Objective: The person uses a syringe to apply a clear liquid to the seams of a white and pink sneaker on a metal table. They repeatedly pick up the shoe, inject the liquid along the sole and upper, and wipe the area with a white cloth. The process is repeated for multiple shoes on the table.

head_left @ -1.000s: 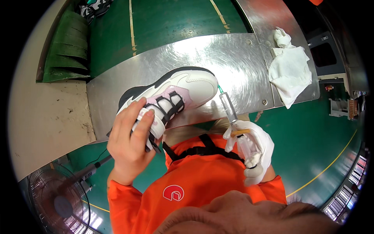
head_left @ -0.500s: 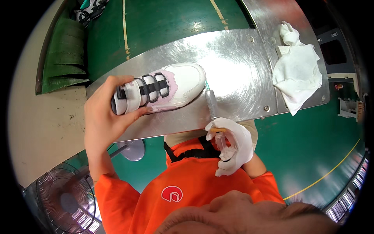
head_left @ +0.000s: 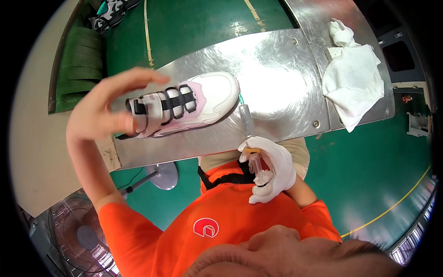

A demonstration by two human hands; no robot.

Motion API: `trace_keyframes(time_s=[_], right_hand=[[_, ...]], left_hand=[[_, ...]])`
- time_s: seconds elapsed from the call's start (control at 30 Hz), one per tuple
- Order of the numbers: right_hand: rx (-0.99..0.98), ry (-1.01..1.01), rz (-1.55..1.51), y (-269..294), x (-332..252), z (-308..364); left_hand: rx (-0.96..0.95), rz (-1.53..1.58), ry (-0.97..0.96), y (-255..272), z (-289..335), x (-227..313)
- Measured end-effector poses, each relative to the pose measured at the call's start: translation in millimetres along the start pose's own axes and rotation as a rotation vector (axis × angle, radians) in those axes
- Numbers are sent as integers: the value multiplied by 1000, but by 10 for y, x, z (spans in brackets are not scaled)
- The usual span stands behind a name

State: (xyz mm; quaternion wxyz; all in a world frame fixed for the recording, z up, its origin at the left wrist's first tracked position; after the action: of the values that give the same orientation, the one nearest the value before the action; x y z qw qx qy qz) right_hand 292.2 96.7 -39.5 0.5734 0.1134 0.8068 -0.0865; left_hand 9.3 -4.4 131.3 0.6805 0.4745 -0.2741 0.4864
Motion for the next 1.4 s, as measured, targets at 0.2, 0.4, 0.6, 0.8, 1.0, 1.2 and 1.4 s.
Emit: trace_keyframes(time_s=[0.2,0.4,0.6,0.8,1.0,1.2,1.4], right_hand=[[22,-13,-96,-28,13,30],[107,-145,-318,-21,52,126],[-16,-139,-464,294,-223,38],[-275,8,-465,581,-1052,-654],[-334,-86,-378,492,-1290,-1260],[-351,-195,-390,270,-989,-1600],[-392,-174,-388,275,-506,-1622]], left_hand=[[-261,-154,47,-133,-1068,-55],[-531,-142,75,-544,-1531,-295],[-302,-96,-59,-515,-1196,17],[182,302,-486,-146,-279,347],[566,649,-781,-158,-21,-215],[772,865,-826,-68,-44,-788],[955,1061,-747,-82,-86,-1213]])
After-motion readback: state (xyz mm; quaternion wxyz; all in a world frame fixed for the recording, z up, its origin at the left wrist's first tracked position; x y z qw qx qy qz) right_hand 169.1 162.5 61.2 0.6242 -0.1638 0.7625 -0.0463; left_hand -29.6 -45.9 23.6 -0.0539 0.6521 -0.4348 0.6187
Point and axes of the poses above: each hand's wrist, its own z-axis away from the middle knuckle, its own y-axis out of the back of the hand, x = y × z, the point moved 4 cm from there along -z, towards the middle knuckle, and after that the axes turned 13 degrees about z, right-handed, at the moved point
